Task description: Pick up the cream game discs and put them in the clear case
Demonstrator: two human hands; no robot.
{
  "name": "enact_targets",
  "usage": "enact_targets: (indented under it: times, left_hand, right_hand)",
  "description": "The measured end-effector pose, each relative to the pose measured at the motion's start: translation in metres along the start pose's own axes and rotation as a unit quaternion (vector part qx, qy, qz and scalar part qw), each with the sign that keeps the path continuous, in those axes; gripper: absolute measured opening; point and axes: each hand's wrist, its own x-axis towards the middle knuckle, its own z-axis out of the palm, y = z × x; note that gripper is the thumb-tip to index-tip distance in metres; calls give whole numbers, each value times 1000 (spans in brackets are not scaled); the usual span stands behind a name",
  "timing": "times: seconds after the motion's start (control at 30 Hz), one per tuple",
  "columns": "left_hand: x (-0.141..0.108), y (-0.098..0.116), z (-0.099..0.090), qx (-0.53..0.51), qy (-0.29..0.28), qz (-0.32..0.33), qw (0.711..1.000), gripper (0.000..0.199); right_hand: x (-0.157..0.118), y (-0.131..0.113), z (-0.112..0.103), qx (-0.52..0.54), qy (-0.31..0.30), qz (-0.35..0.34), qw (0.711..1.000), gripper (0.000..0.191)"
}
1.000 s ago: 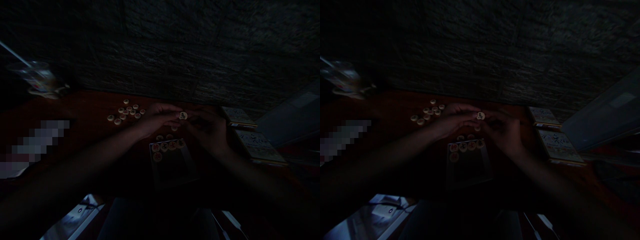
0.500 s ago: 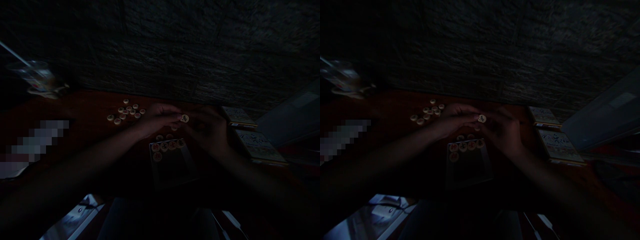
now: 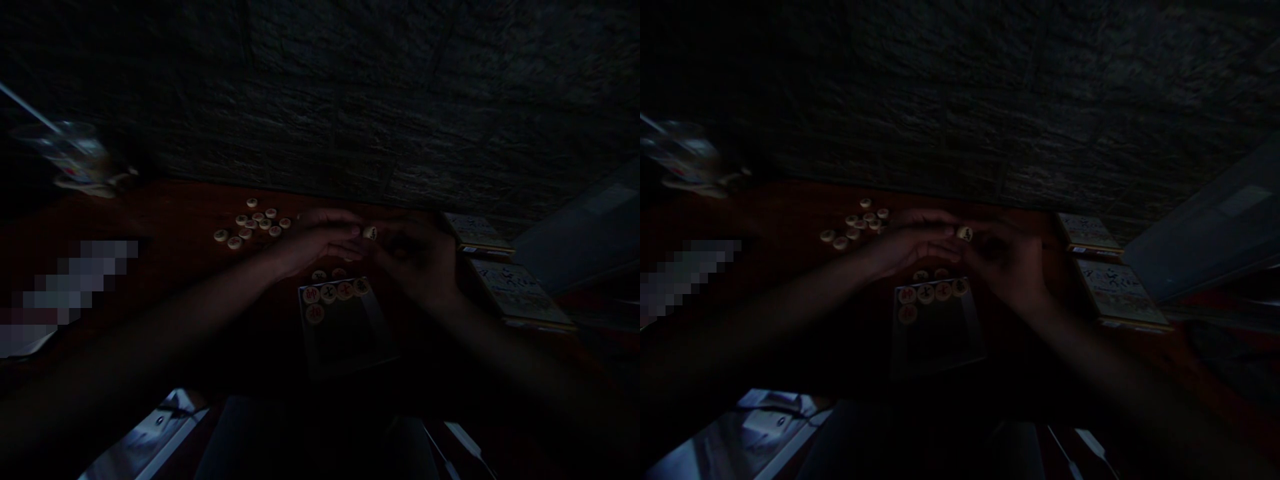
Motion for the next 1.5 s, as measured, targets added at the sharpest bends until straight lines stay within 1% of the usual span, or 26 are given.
enact_targets:
  times: [0.1,0.2,0.4,0.5,0.7,0.77,1.07,1.2,1.4,1.5]
  left_hand:
    - [-1,1,0,-14,-15,-14,1000,24]
    - [-1,2,1,-12,-24,-12,1000,29]
    - [-1,1,0,15,-19,18,1000,35]
    - [0,0,-2,28,-19,32,999,38]
    - [2,-3,-5,35,-19,52,998,44]
    - [1,-3,-4,44,-13,58,997,45]
    - [-1,-3,-1,91,-13,83,992,39]
    - [-2,-2,0,106,3,82,991,40]
    - [-4,1,5,101,28,63,992,35]
    - [-4,-1,4,91,37,69,993,35]
  right_hand:
    - [-1,-2,3,62,1,40,997,23]
    - [0,-7,5,98,6,70,993,22]
    - [5,-10,6,130,9,64,989,24]
    - [5,-8,7,154,5,76,985,25]
    - [6,-10,7,202,-10,174,964,36]
    - [6,-11,7,216,-11,190,957,39]
    - [6,-11,8,238,-7,207,949,38]
    - [6,-13,8,241,-7,212,947,37]
    - [6,-14,8,249,-8,211,945,28]
    - [6,-13,7,251,-10,211,944,27]
